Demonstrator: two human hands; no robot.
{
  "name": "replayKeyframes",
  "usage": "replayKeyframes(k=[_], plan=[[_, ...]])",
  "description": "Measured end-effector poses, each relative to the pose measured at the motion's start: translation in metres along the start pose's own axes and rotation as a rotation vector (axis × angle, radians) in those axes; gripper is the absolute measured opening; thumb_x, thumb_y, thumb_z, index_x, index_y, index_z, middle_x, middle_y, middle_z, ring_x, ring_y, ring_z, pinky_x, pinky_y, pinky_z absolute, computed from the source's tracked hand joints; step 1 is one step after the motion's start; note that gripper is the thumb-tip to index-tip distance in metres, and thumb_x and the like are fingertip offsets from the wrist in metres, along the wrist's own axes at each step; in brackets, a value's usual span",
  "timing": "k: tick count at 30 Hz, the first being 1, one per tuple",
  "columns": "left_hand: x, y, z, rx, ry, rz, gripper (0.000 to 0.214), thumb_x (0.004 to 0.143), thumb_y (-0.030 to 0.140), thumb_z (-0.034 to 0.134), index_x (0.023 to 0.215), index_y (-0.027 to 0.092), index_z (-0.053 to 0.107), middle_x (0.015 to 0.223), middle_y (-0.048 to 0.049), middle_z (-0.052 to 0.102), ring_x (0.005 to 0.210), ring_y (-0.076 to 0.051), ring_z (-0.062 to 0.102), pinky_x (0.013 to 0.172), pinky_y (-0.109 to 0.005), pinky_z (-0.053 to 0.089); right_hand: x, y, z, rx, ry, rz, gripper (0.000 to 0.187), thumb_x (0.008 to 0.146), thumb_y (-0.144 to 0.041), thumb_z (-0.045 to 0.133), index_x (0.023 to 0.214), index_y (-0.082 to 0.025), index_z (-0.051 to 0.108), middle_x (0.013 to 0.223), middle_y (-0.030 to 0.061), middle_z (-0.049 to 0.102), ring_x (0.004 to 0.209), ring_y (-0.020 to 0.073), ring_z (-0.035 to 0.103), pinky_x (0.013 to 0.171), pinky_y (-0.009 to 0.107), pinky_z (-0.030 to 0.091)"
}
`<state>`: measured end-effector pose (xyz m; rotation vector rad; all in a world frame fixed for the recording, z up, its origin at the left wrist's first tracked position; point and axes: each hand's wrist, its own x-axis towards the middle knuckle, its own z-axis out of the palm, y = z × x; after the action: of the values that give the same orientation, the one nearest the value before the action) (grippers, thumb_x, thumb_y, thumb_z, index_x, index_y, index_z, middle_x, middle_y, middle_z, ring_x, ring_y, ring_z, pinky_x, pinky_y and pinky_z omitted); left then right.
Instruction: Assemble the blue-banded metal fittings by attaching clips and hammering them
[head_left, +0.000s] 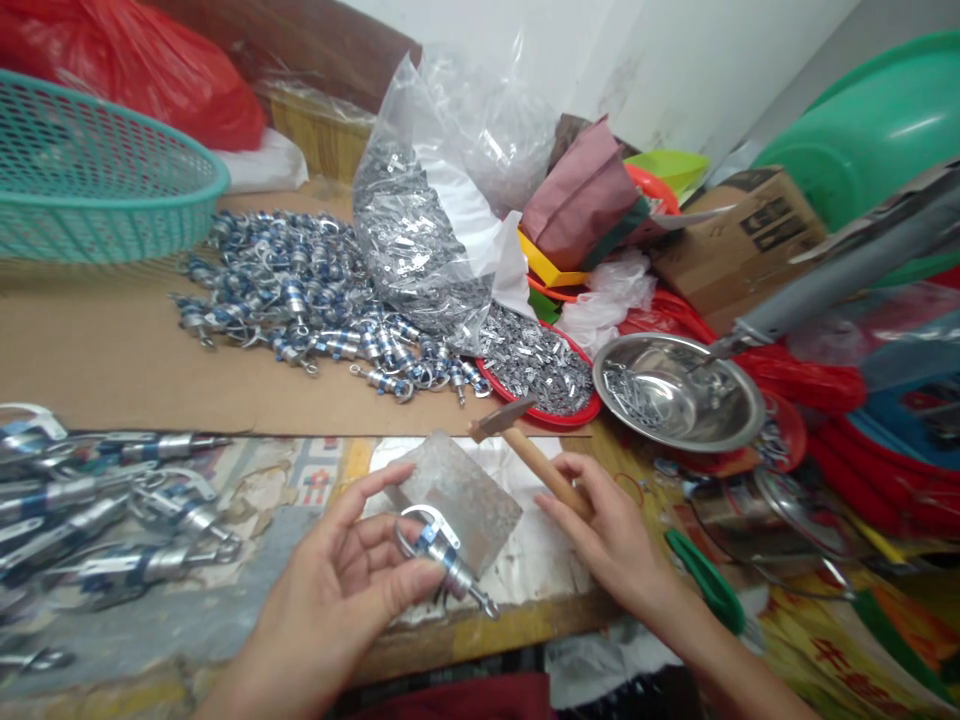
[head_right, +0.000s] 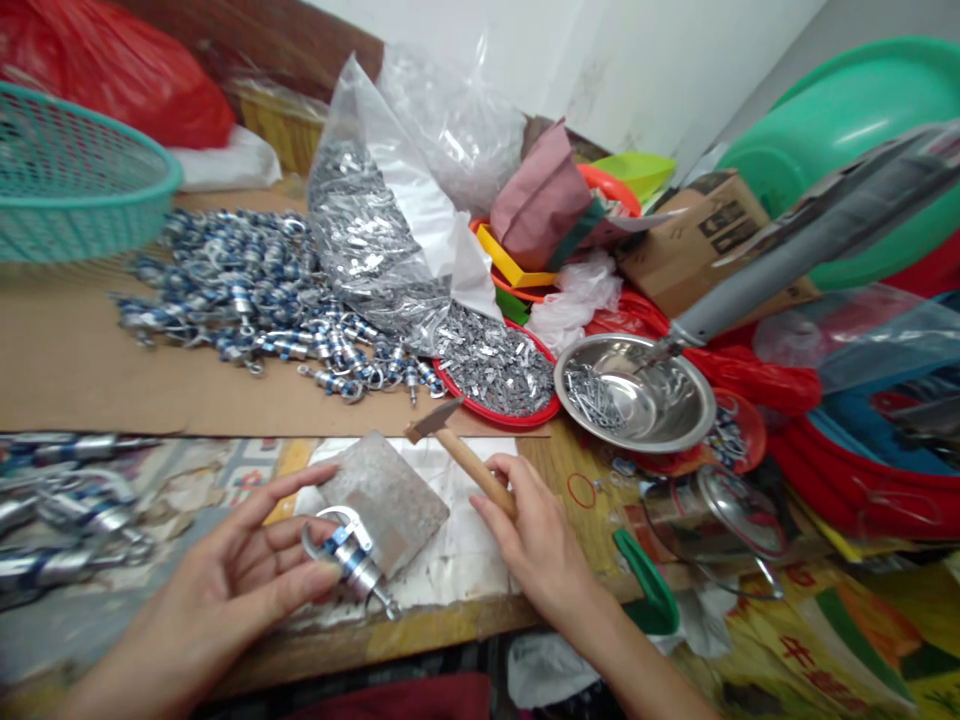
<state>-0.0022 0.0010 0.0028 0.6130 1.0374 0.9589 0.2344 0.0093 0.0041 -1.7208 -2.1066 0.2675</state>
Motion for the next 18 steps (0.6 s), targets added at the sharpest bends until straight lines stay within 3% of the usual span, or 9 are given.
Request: replayKeyframes(k=[6, 12, 15, 18], plan=[[-0.001, 0.002, 0.003, 0.035, 0.039, 0.012, 0.074, 0.054, 0.025, 0.08, 0.12, 0.021, 0.045, 0.069, 0.0042, 0.071, 0.068, -0.014, 0.069, 0.064, -0.018, 0.052, -0.034, -0.031, -0.043, 0.007, 0.122, -0.324, 0.055, 0.086, -0.009, 0.051, 0.136, -0.028, 0.037, 0.115, 0.0043, 0.062, 0.1, 0.015, 0.061, 0.08, 0.02, 0.05], [-0.003, 0.004, 0.004, 0.03, 0.039, 0.037, 0.071, 0.055, 0.022, 0.079, 0.118, 0.019, 0.046, 0.069, 0.0031, 0.074, 0.069, -0.014, 0.069, 0.064, -0.019, 0.053, -0.044, -0.029, -0.038, -0.11, -0.114, -0.416, 0.062, 0.082, -0.003, 0.037, 0.14, -0.024, 0.031, 0.097, 0.006, 0.067, 0.076, 0.0164, 0.066, 0.063, 0.024, 0.054], [-0.002, 0.004, 0.002, 0.045, 0.018, 0.046, 0.071, 0.058, 0.023, 0.078, 0.12, 0.019, 0.043, 0.068, 0.0036, 0.073, 0.069, -0.014, 0.069, 0.066, -0.02, 0.053, -0.042, -0.031, -0.035, -0.09, -0.047, -0.411, 0.065, 0.083, -0.003, 0.038, 0.142, -0.026, 0.026, 0.102, 0.0067, 0.066, 0.085, 0.0171, 0.065, 0.067, 0.024, 0.053], [-0.002, 0.002, 0.005, 0.056, 0.007, 0.038, 0.073, 0.058, 0.023, 0.078, 0.121, 0.019, 0.042, 0.069, 0.0031, 0.073, 0.069, -0.015, 0.069, 0.066, -0.02, 0.053, -0.038, -0.037, -0.033, -0.078, -0.096, -0.405, 0.06, 0.085, -0.005, 0.038, 0.14, -0.026, 0.031, 0.09, 0.0048, 0.066, 0.074, 0.016, 0.065, 0.061, 0.024, 0.053]])
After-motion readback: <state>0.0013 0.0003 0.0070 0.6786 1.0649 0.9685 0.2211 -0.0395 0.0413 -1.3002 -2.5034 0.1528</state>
